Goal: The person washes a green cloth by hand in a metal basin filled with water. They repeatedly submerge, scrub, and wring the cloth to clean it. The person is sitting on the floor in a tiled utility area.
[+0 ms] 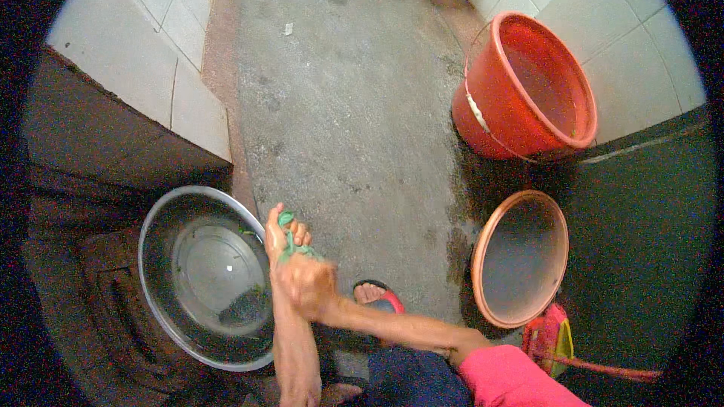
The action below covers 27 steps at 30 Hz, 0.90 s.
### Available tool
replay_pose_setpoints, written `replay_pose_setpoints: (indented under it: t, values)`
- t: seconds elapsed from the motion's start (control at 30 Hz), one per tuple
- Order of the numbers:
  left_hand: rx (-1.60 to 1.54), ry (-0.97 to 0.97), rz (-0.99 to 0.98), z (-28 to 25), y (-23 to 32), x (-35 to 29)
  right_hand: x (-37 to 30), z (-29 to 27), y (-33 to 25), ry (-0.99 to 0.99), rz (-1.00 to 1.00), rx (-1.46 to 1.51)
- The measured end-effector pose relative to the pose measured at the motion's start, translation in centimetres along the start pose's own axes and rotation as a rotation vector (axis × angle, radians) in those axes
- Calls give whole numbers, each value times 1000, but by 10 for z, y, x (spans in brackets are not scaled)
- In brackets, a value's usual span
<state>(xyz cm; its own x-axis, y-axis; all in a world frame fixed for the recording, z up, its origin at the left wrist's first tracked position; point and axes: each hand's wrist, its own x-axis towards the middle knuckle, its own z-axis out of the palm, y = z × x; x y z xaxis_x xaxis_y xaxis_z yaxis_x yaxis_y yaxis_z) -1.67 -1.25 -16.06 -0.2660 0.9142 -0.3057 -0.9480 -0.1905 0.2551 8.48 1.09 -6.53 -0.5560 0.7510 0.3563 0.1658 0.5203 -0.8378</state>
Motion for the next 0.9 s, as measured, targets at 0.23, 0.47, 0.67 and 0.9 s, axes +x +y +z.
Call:
replay_pose_setpoints:
  t: [0.23, 0.47, 0.67, 0.9]
  values:
    - [434, 684, 165, 88, -47, 8, 28, -25, 45, -41, 20, -289]
    - [115, 425, 32, 70, -55, -11, 60, -28, 71, -141, 438, -92]
    - [-75, 230, 115, 89, -28, -28, 94, -66, 73, -345, 810, 725]
    - [-350, 192, 54, 80, -40, -29, 84, -75, 75, -238, 562, 414]
